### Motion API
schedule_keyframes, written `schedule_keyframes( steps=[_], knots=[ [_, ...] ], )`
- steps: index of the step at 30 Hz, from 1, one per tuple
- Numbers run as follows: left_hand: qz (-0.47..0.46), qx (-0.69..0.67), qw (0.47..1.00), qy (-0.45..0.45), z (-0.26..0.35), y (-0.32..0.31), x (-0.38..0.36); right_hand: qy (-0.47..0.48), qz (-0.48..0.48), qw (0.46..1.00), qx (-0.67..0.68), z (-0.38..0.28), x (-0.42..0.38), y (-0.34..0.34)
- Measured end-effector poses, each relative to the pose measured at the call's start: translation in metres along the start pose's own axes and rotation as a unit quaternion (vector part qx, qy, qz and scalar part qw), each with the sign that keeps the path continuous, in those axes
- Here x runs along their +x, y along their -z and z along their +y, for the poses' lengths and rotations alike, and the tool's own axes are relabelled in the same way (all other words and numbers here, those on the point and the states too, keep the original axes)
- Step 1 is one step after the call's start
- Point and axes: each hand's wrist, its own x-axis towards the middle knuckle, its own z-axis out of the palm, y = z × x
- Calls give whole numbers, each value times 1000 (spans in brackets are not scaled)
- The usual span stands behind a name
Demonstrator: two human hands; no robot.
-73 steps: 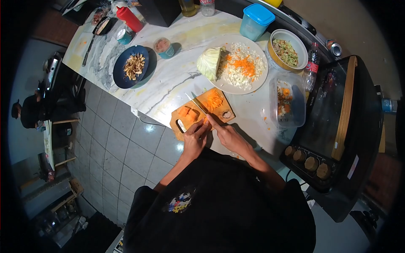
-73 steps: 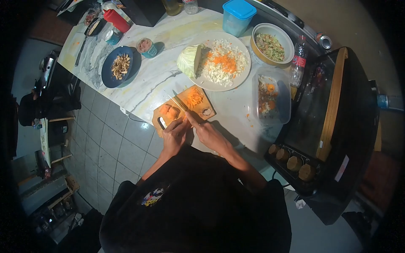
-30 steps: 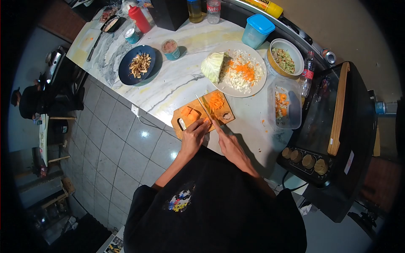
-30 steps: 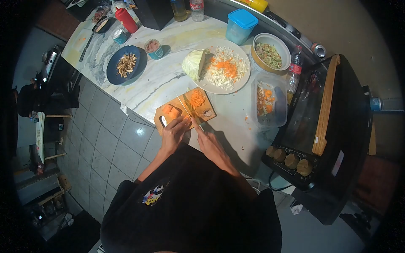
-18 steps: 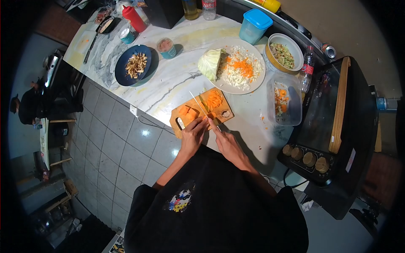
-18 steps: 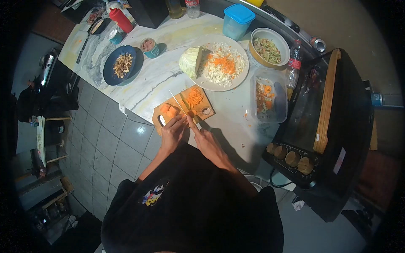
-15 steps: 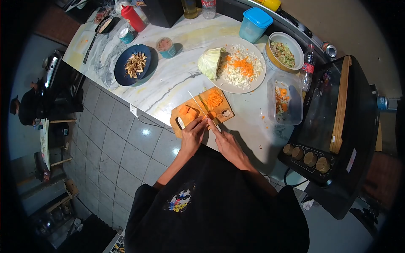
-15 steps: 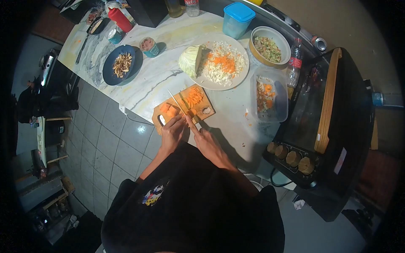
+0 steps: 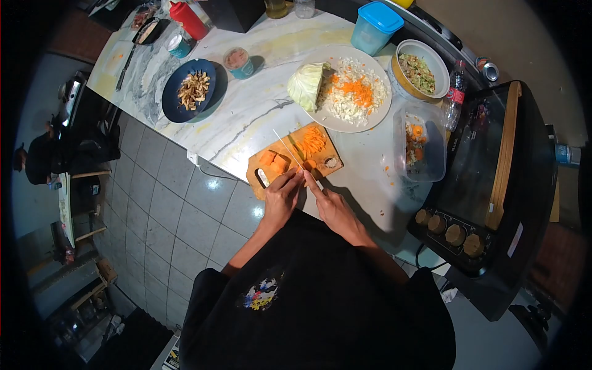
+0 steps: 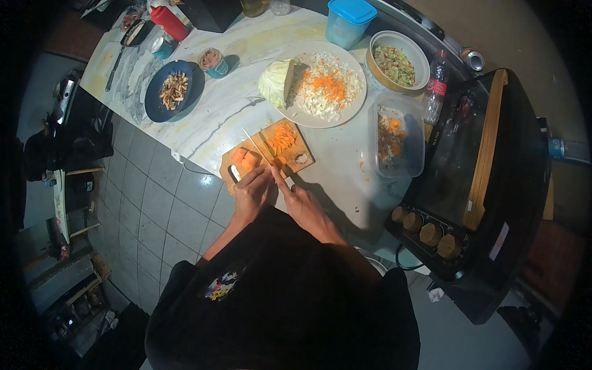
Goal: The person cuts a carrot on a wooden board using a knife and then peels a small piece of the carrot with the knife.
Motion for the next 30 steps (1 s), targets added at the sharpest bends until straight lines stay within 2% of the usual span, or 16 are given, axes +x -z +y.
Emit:
schedule_keyframes(
  steps=[13, 18, 23, 30],
  knots=[
    [-13, 4, 1000, -13, -2, 2, 0, 27, -8, 999, 32, 9, 21, 0],
    [-12, 4, 1000, 10, 0, 0, -1, 41, 7, 998, 45, 9, 21, -3],
    [-13, 17, 1000, 9, -2, -2, -10, 0, -7, 999, 46, 1, 11, -3],
    [0, -11, 1000, 24, -2, -1, -9, -4, -16, 999, 52, -2, 15, 0]
  ],
)
